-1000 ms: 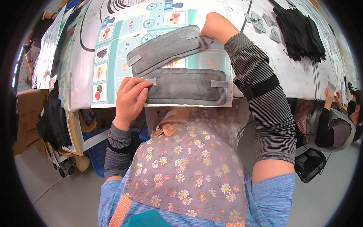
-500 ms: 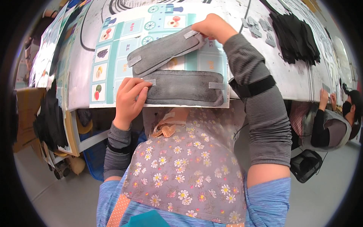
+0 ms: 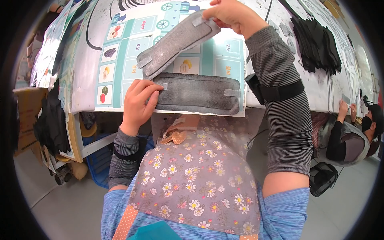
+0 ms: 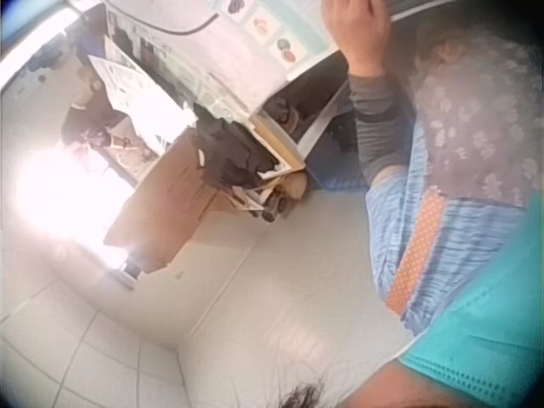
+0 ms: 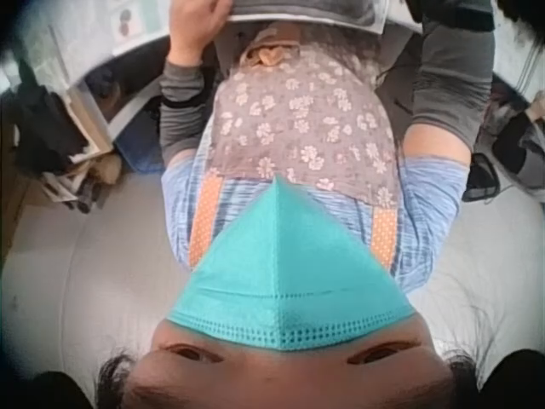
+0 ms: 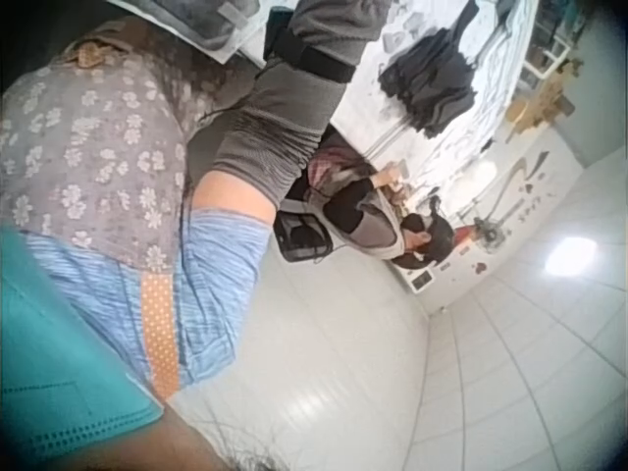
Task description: Organizing and attaching small adhesive strips to grey cushioned shoe components on a sorting mat.
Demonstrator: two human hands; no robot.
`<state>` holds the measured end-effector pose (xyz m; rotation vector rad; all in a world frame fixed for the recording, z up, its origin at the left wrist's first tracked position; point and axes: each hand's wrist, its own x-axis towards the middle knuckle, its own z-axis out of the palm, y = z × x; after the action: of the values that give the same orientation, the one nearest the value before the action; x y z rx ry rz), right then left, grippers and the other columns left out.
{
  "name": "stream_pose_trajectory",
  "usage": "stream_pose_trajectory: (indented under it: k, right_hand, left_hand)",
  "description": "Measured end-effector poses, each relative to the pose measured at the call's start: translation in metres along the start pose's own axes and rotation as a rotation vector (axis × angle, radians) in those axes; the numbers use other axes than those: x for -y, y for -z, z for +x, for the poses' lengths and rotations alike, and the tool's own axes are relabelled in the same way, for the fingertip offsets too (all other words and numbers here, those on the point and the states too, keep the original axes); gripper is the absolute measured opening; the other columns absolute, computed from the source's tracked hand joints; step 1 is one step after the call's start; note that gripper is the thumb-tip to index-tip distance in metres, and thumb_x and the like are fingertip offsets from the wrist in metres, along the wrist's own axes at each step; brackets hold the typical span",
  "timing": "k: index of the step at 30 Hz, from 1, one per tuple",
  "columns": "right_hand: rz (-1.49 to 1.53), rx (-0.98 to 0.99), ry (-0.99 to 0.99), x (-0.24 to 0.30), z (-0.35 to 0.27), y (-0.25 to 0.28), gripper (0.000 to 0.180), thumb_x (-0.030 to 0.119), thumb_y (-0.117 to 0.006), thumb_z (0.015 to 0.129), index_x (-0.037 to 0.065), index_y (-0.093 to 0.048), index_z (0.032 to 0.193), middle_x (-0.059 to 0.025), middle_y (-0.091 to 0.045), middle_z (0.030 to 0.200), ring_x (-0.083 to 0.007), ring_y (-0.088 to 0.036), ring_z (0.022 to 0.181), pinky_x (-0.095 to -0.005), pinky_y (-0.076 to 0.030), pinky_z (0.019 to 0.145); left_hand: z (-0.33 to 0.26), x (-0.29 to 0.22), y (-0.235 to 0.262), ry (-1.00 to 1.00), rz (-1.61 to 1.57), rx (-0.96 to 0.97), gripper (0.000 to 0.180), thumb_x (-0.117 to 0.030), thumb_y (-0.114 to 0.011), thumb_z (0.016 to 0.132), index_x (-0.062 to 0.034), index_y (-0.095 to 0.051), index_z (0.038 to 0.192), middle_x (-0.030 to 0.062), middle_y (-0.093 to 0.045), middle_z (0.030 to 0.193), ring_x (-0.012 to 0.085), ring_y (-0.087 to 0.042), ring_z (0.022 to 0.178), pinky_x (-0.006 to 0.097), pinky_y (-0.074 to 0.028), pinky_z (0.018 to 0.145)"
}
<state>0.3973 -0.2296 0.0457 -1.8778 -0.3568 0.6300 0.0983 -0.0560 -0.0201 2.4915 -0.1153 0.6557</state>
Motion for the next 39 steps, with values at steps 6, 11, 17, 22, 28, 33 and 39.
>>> stream_pose_trajectory:
  k: [6, 11, 17, 22, 28, 33, 39]
  right_hand:
    - [0.172, -0.283, 0.239, 0.068, -0.011, 0.014, 0.033, 0.003, -0.066, 0.082, -0.003, -0.058, 0.114, -0.0068, -0.062, 0.078, -0.0161, -0.060, 0.067, -0.0298, -0.048, 0.057]
    - [0.402, -0.225, 0.279, 0.065, -0.049, 0.092, 0.007, 0.005, -0.064, 0.086, 0.004, -0.065, 0.093, -0.0026, -0.064, 0.083, -0.0151, -0.062, 0.068, -0.0272, -0.052, 0.060]
    - [0.588, -0.500, 0.275, -0.023, -0.168, 0.221, 0.036, 0.003, -0.063, 0.092, -0.001, -0.055, 0.128, -0.0092, -0.062, 0.122, -0.0176, -0.061, 0.110, -0.0333, -0.051, 0.100]
    - [0.627, -0.892, 0.377, -0.092, -0.281, 0.275, 0.030, 0.002, -0.060, 0.092, -0.003, -0.055, 0.121, -0.0114, -0.063, 0.119, -0.0209, -0.062, 0.109, -0.0362, -0.053, 0.096]
    - [0.718, -1.439, 0.567, -0.153, -0.295, 0.258, 0.014, -0.002, -0.057, 0.085, -0.008, -0.063, 0.097, -0.0174, -0.067, 0.099, -0.0274, -0.068, 0.085, -0.0357, -0.059, 0.074]
    - [0.911, -1.701, 0.523, -0.195, -0.211, 0.261, 0.017, -0.001, -0.057, 0.084, -0.012, -0.062, 0.095, -0.0180, -0.064, 0.105, -0.0299, -0.065, 0.097, -0.0427, -0.058, 0.084]
    - [-0.395, -1.482, -0.021, -0.276, -0.174, 0.292, 0.029, 0.020, -0.069, 0.088, -0.007, -0.067, 0.099, -0.0158, -0.071, 0.091, -0.0277, -0.070, 0.084, -0.0373, -0.055, 0.078]
  left_hand:
    - [-0.005, -0.008, 0.003, 0.042, -0.032, 0.076, 0.015, -0.004, -0.061, 0.086, -0.0030, -0.072, 0.096, 0.0092, -0.065, 0.090, 0.0284, -0.060, 0.087, 0.038, -0.048, 0.077]
    - [-0.001, -0.005, 0.004, 0.063, -0.067, 0.058, 0.014, -0.003, -0.065, 0.080, -0.0052, -0.073, 0.092, 0.0082, -0.064, 0.086, 0.0282, -0.061, 0.084, 0.038, -0.049, 0.076]
    - [0.002, -0.008, 0.013, 0.087, -0.117, 0.099, 0.015, -0.004, -0.061, 0.085, -0.0007, -0.071, 0.095, 0.0121, -0.064, 0.088, 0.0297, -0.059, 0.084, 0.039, -0.047, 0.076]
    - [-0.001, -0.006, 0.012, 0.082, -0.133, 0.112, 0.015, -0.003, -0.059, 0.086, 0.0004, -0.070, 0.095, 0.0124, -0.063, 0.087, 0.0293, -0.059, 0.084, 0.038, -0.046, 0.075]
    - [-0.001, -0.008, 0.011, 0.181, -0.153, 0.121, 0.019, -0.006, -0.052, 0.094, 0.0026, -0.069, 0.096, 0.0135, -0.060, 0.089, 0.0269, -0.057, 0.086, 0.034, -0.045, 0.076]
    - [-0.012, -0.004, 0.011, 0.179, -0.127, 0.110, 0.021, -0.007, -0.050, 0.095, 0.0035, -0.069, 0.097, 0.0141, -0.062, 0.092, 0.0277, -0.057, 0.089, 0.035, -0.045, 0.081]
    - [-0.006, -0.001, 0.007, 0.140, -0.122, 0.103, 0.020, -0.006, -0.052, 0.095, 0.0025, -0.070, 0.098, 0.0130, -0.062, 0.092, 0.0267, -0.058, 0.089, 0.035, -0.045, 0.081]
